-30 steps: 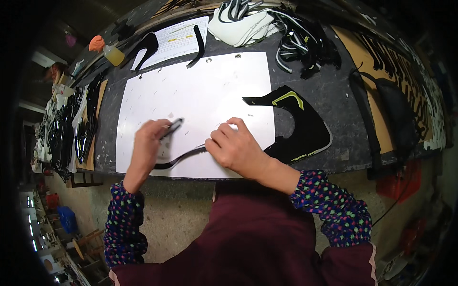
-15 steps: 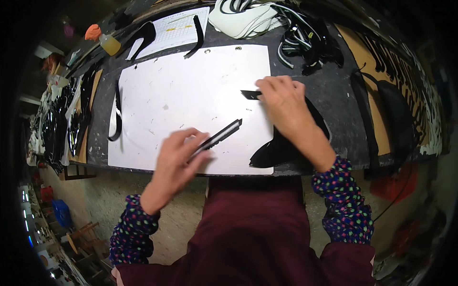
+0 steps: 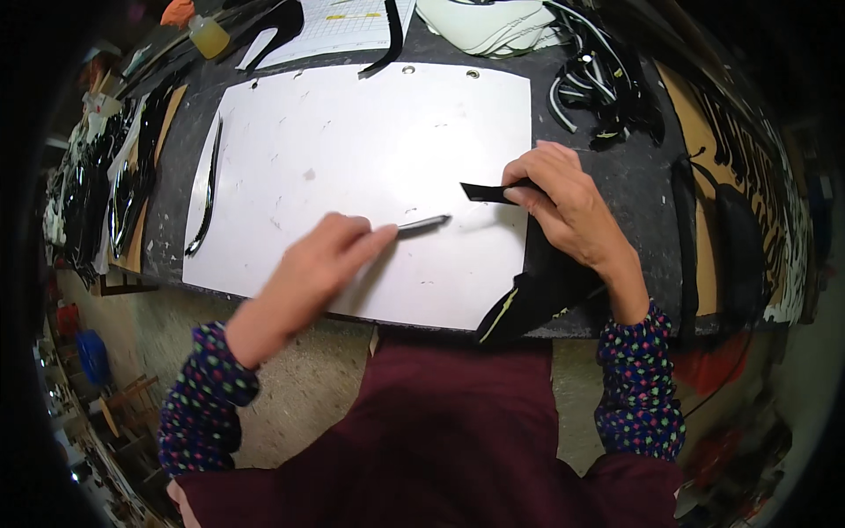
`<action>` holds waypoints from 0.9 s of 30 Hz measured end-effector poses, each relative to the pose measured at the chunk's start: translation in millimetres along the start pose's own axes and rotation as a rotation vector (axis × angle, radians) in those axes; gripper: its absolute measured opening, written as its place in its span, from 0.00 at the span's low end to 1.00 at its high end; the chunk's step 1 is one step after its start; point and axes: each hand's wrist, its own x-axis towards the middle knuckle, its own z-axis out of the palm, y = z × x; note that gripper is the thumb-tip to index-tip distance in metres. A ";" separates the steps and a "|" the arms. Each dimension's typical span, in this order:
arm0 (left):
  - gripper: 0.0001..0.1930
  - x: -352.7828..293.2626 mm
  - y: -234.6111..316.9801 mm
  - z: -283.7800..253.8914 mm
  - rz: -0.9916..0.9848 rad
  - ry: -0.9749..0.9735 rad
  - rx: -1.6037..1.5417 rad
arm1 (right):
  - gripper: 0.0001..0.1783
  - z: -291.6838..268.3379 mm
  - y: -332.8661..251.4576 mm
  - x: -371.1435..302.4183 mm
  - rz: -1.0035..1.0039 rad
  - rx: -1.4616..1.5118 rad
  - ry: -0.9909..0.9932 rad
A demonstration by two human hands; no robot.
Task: Assemble shoe upper components by manually aligning and applying decorative strips onto base materials at a workbench.
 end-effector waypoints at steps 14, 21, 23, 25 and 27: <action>0.22 3.6 -19.8 -3.2 -0.002 -0.065 -0.104 | 0.05 32.7 -16.3 18.3 0.073 0.108 -0.131; 0.22 -12.7 -15.7 10.7 0.041 -0.021 0.090 | 0.05 31.8 -34.8 22.1 0.298 0.264 -0.168; 0.22 -13.1 -12.4 10.6 0.035 -0.035 0.124 | 0.06 33.4 -36.7 21.3 0.296 0.216 -0.188; 0.22 -12.8 -9.9 11.8 0.025 -0.051 0.164 | 0.06 35.1 -37.4 20.1 0.302 0.180 -0.197; 0.20 -11.9 -7.7 15.2 0.046 -0.028 0.255 | 0.06 36.5 -38.7 17.8 0.330 0.200 -0.182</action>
